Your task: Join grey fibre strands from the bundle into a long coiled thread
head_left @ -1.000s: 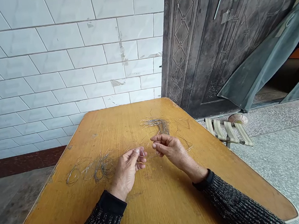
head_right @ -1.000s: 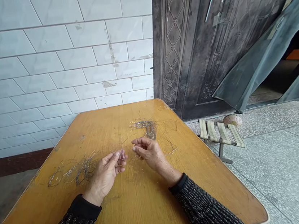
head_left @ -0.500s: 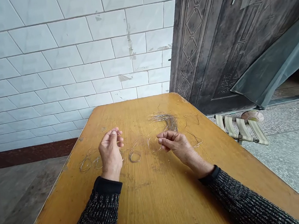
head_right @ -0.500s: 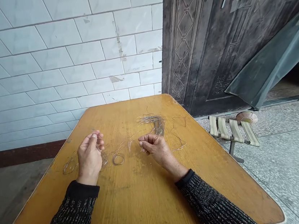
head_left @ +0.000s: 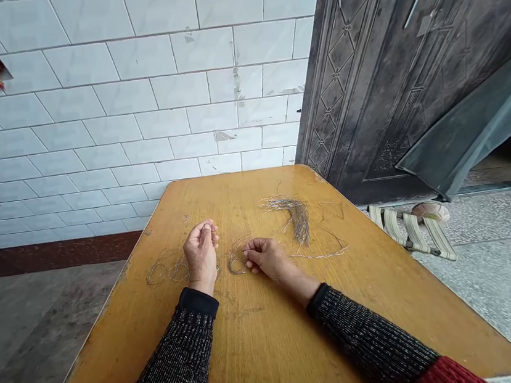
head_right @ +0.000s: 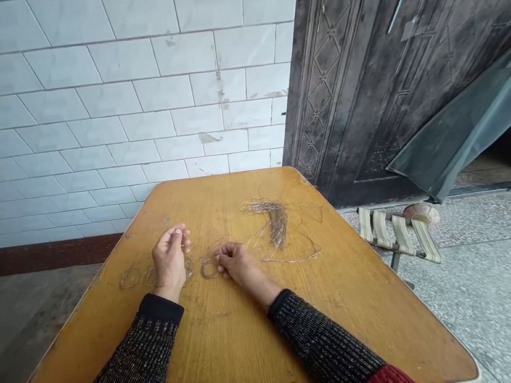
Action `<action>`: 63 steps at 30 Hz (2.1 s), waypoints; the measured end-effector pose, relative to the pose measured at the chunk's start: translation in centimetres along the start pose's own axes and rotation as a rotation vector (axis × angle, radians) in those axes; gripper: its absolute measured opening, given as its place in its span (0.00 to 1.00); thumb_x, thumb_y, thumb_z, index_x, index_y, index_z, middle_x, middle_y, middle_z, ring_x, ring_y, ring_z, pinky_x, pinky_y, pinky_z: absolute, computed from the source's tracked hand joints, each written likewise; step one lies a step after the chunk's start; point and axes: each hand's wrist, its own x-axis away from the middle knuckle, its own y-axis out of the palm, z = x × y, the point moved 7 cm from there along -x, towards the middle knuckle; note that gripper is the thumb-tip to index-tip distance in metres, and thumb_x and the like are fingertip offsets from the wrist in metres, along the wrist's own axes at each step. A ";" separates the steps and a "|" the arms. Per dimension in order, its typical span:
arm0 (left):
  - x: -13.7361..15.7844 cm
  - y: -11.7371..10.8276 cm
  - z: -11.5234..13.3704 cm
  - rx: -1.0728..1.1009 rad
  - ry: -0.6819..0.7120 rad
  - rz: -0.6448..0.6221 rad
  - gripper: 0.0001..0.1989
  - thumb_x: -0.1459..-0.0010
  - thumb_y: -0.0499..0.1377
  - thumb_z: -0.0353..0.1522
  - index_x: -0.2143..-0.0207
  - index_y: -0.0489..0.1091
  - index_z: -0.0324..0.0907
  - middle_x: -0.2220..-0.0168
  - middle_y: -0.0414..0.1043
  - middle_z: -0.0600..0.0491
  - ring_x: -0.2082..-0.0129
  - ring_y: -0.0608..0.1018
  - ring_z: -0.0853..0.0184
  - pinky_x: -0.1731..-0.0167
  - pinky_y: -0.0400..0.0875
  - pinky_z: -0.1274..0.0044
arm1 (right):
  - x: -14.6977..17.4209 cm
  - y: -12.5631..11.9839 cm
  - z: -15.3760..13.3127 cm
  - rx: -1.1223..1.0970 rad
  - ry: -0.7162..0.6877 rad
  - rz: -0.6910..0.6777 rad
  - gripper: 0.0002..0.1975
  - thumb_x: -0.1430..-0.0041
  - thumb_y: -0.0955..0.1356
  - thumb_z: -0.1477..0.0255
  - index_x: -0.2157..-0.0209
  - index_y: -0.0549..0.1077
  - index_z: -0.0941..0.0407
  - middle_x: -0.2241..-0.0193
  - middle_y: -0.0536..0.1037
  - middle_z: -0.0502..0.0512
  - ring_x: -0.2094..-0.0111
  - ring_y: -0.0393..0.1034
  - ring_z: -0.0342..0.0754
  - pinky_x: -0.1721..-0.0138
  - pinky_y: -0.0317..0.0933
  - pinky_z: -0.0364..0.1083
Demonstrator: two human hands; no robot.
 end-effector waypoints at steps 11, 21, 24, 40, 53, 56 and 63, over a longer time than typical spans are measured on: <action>0.6 0.8 -0.2 -0.114 -0.013 -0.080 0.11 0.50 0.57 0.36 0.67 0.71 0.38 0.73 0.69 0.52 0.79 0.67 0.74 0.81 0.60 0.83 | 1.1 -1.8 -2.0 0.293 -0.192 0.025 0.04 0.54 0.64 0.78 0.79 0.68 0.57 0.88 0.66 0.44 0.86 0.59 0.37 0.83 0.52 0.37; 2.6 3.2 0.1 -0.483 0.148 -0.332 0.16 0.46 0.52 0.40 0.65 0.71 0.39 0.72 0.73 0.51 0.77 0.73 0.69 0.76 0.70 0.78 | 2.5 -16.4 -5.5 0.781 -0.232 0.230 0.05 0.53 0.64 0.75 0.77 0.72 0.59 0.84 0.69 0.47 0.82 0.63 0.39 0.79 0.53 0.38; 3.3 4.0 0.4 -0.541 0.195 -0.398 0.15 0.46 0.51 0.40 0.65 0.71 0.40 0.72 0.74 0.51 0.76 0.74 0.68 0.75 0.71 0.77 | 3.0 -18.3 -4.9 0.832 -0.192 0.207 0.05 0.54 0.65 0.74 0.78 0.73 0.59 0.84 0.70 0.48 0.82 0.62 0.39 0.80 0.52 0.38; 4.4 5.0 0.5 -0.634 0.302 -0.496 0.15 0.45 0.50 0.39 0.67 0.71 0.39 0.73 0.74 0.51 0.79 0.73 0.70 0.78 0.68 0.79 | 4.3 -21.0 -4.7 1.204 0.004 0.285 0.09 0.57 0.66 0.77 0.73 0.77 0.54 0.76 0.77 0.49 0.74 0.68 0.43 0.75 0.52 0.40; 4.5 5.3 0.9 -0.638 0.278 -0.501 0.14 0.46 0.50 0.39 0.68 0.71 0.40 0.75 0.73 0.53 0.82 0.72 0.71 0.80 0.68 0.80 | 3.5 -20.2 -3.6 1.292 -0.056 0.209 0.10 0.56 0.65 0.82 0.76 0.76 0.55 0.68 0.76 0.54 0.67 0.68 0.46 0.68 0.55 0.41; 4.5 5.3 0.9 -0.648 0.272 -0.505 0.14 0.45 0.50 0.39 0.68 0.70 0.40 0.74 0.74 0.52 0.82 0.72 0.71 0.81 0.68 0.80 | 4.0 -19.9 -4.5 1.234 -0.126 0.195 0.09 0.53 0.64 0.81 0.74 0.76 0.56 0.68 0.76 0.52 0.69 0.68 0.43 0.69 0.55 0.40; 4.6 5.3 0.9 -0.664 0.301 -0.514 0.14 0.46 0.50 0.38 0.68 0.71 0.40 0.75 0.74 0.52 0.81 0.72 0.71 0.80 0.68 0.79 | 4.6 -20.5 -6.1 1.146 -0.222 0.267 0.10 0.51 0.62 0.79 0.71 0.74 0.57 0.74 0.75 0.51 0.74 0.65 0.42 0.72 0.53 0.40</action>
